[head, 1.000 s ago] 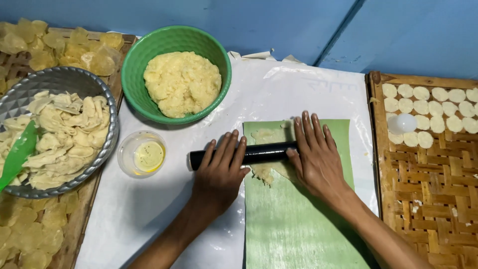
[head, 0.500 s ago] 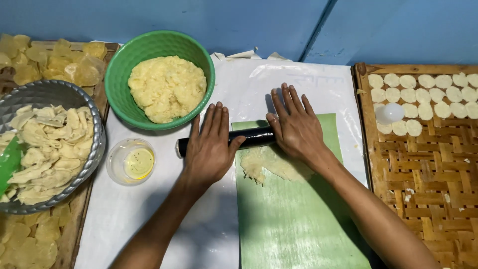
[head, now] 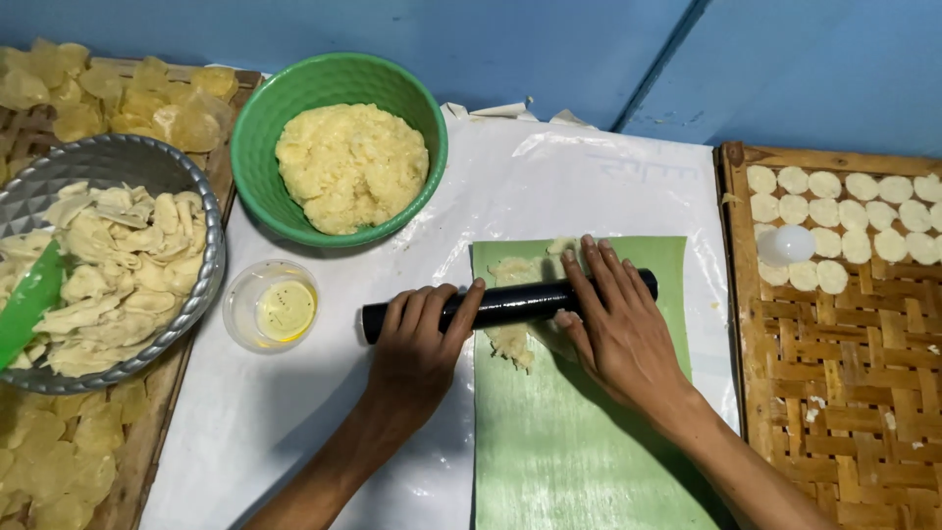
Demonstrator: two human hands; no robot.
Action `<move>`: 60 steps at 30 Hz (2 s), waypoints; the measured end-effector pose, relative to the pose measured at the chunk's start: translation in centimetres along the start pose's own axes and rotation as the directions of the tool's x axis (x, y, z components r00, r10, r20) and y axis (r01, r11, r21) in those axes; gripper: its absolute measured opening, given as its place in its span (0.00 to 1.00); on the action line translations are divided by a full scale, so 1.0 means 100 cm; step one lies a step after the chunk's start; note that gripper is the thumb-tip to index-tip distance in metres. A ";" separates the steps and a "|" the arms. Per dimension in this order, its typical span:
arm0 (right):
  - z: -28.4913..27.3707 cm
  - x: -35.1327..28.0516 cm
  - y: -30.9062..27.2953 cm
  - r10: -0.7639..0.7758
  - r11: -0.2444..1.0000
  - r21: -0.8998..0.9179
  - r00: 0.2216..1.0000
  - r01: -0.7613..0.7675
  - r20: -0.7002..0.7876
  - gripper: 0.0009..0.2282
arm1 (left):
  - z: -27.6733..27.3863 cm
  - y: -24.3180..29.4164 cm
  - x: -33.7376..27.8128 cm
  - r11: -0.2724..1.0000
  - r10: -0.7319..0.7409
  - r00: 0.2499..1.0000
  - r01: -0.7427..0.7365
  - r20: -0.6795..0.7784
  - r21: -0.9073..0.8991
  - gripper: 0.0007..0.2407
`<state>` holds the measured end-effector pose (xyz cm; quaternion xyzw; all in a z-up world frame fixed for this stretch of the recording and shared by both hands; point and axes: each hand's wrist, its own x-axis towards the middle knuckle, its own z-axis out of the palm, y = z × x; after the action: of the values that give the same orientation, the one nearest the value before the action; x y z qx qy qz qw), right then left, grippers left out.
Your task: Rolling out dough flat on a plastic sheet and cutting it into small circular discs using a round cutter.
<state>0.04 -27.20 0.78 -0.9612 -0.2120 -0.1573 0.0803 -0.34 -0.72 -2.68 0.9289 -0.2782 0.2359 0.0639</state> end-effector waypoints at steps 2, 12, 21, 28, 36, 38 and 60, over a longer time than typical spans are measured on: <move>-0.003 0.017 0.005 0.001 1.000 -0.026 1.000 -0.001 -0.027 0.26 | -0.012 -0.002 0.018 1.000 0.009 0.998 -0.009 -0.067 0.001 0.23; 0.032 0.058 0.034 0.021 1.000 -0.002 0.996 -0.021 0.085 0.24 | 0.000 -0.012 0.050 1.000 -0.016 0.985 0.015 -0.169 -0.010 0.23; 0.027 0.130 0.043 0.275 0.949 0.012 0.844 -0.315 0.460 0.32 | 0.027 -0.056 0.096 0.986 -0.116 0.987 0.128 0.111 -0.107 0.24; 0.029 0.116 0.051 0.108 0.987 0.093 0.965 -0.134 0.237 0.21 | 0.012 -0.060 0.095 0.965 -0.072 0.985 0.109 0.157 -0.240 0.24; 0.010 0.066 0.029 0.074 0.997 -0.008 0.980 -0.074 0.183 0.24 | 0.018 -0.039 0.055 0.986 0.144 0.988 -0.148 -0.054 -0.080 0.24; -0.009 0.046 0.020 0.027 1.000 0.000 0.992 -0.027 0.127 0.23 | -0.009 -0.026 0.048 0.982 0.171 0.983 -0.175 -0.067 -0.076 0.24; -0.006 0.002 -0.006 -0.112 0.992 0.068 0.988 0.105 0.109 0.28 | -0.040 0.014 0.012 1.000 0.001 0.996 -0.002 0.086 0.012 0.26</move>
<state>-0.20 -26.67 1.45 -0.9525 -0.2732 -0.1002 0.0894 -1.80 -1.48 1.38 0.9384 -0.2799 0.1971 0.0462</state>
